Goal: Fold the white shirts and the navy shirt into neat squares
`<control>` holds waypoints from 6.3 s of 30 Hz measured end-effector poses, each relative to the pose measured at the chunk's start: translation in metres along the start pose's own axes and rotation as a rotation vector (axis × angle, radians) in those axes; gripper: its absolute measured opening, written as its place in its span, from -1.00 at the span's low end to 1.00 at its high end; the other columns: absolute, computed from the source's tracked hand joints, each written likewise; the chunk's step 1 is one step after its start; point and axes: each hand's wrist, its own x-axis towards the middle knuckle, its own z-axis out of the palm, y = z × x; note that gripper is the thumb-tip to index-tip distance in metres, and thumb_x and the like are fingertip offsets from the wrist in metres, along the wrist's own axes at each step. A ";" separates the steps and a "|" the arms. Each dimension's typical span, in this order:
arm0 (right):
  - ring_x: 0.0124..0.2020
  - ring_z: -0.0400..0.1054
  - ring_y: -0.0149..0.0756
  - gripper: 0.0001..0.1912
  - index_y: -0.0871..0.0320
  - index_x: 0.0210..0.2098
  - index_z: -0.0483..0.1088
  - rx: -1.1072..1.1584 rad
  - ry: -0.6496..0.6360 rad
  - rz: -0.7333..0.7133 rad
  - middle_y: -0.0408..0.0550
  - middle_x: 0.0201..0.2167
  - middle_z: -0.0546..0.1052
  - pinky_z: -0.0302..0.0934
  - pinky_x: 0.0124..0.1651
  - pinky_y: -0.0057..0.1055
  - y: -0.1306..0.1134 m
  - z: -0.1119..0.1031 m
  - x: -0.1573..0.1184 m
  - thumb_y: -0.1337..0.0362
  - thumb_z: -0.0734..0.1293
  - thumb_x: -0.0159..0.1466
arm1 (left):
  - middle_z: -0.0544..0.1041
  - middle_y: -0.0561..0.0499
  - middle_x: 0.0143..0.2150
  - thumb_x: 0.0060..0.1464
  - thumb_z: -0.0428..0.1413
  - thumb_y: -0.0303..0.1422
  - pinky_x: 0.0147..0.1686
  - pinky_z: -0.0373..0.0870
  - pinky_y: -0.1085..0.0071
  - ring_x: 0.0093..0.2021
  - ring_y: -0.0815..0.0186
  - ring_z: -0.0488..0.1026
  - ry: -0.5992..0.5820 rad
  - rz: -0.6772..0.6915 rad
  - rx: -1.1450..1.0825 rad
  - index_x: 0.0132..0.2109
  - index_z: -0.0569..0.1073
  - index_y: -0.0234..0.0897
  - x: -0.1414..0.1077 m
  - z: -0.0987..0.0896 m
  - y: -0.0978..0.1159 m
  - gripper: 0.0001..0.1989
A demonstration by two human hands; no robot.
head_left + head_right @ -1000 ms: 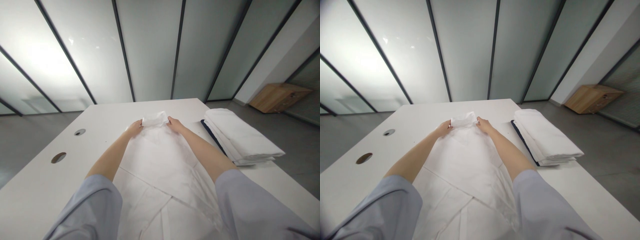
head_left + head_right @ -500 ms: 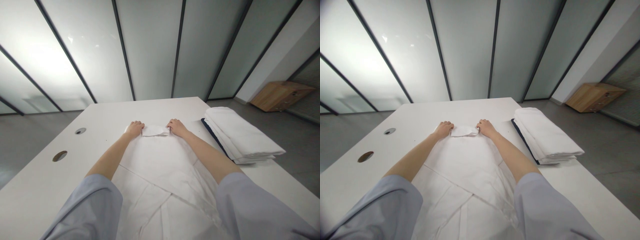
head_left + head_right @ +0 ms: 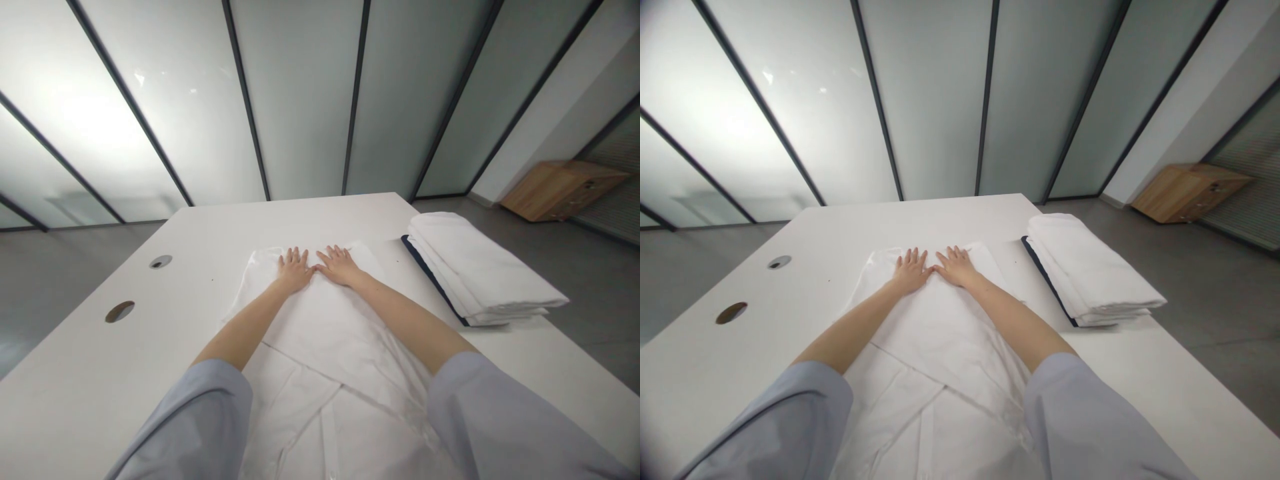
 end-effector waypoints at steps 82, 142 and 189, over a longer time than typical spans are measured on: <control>0.37 -0.32 0.20 -0.18 0.11 0.37 -0.09 0.016 -0.143 0.230 0.20 0.39 -0.15 -0.36 0.26 0.19 -0.007 -0.002 -0.107 -0.25 -0.09 0.29 | -0.16 -0.33 0.41 0.09 -0.37 0.21 0.16 -0.12 -0.31 0.38 -0.21 -0.22 -0.117 -0.263 0.080 0.39 -0.06 -0.32 -0.089 -0.006 -0.008 -0.10; 0.36 -0.26 0.17 -0.26 0.05 0.35 -0.02 -0.019 -0.077 0.135 0.13 0.38 -0.07 -0.30 0.26 0.16 -0.015 -0.002 -0.110 -0.20 -0.06 0.32 | -0.12 -0.17 0.43 0.15 -0.37 0.14 0.18 -0.08 -0.27 0.38 -0.12 -0.19 -0.090 -0.129 0.072 0.38 -0.04 -0.21 -0.099 -0.002 0.000 -0.21; 0.18 0.19 -0.10 -0.64 0.19 0.06 0.38 0.104 0.147 -0.292 0.14 0.16 0.35 0.05 0.18 -0.13 -0.014 -0.009 -0.138 0.22 0.18 0.34 | 0.31 -0.15 0.23 0.20 -0.07 -0.09 0.22 0.09 0.14 0.24 0.14 0.21 0.151 0.378 -0.104 0.21 0.28 -0.24 -0.135 -0.012 0.000 -0.49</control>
